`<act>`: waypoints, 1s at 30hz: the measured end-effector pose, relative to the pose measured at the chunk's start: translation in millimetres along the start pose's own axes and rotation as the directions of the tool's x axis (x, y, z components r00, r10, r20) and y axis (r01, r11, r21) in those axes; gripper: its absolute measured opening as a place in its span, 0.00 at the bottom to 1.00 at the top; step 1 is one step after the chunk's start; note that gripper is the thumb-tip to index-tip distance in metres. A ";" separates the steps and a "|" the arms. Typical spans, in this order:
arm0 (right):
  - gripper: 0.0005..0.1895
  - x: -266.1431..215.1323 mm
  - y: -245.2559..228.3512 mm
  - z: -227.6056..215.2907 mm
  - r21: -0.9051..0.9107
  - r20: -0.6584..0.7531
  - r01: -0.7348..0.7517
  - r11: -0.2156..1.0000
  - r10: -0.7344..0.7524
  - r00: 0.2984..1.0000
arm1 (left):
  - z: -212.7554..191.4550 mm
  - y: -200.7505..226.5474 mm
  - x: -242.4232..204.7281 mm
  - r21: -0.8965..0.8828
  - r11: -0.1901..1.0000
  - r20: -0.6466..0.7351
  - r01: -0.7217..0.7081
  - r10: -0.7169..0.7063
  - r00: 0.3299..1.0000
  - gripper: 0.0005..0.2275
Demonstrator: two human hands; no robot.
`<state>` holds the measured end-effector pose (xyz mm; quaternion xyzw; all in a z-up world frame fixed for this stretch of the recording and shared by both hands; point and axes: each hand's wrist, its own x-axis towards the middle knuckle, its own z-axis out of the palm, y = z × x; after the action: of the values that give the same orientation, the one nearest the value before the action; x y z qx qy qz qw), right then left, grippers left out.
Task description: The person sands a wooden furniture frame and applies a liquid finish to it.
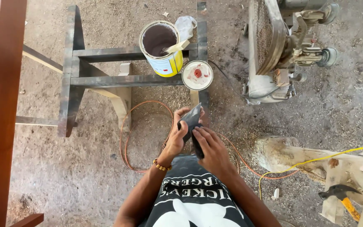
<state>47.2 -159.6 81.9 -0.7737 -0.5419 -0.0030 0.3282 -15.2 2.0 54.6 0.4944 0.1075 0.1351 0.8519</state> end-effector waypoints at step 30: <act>0.26 40.1 -33.5 1.6 0.229 -0.221 -0.047 0.972 0.099 0.970 | -6.4 -21.0 13.4 -0.028 0.997 0.084 -0.074 0.076 0.994 0.59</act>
<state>35.0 -118.6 112.0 -0.7462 -0.4679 -0.0200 0.4731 -2.0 1.7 32.5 0.4927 0.0509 0.1472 0.8561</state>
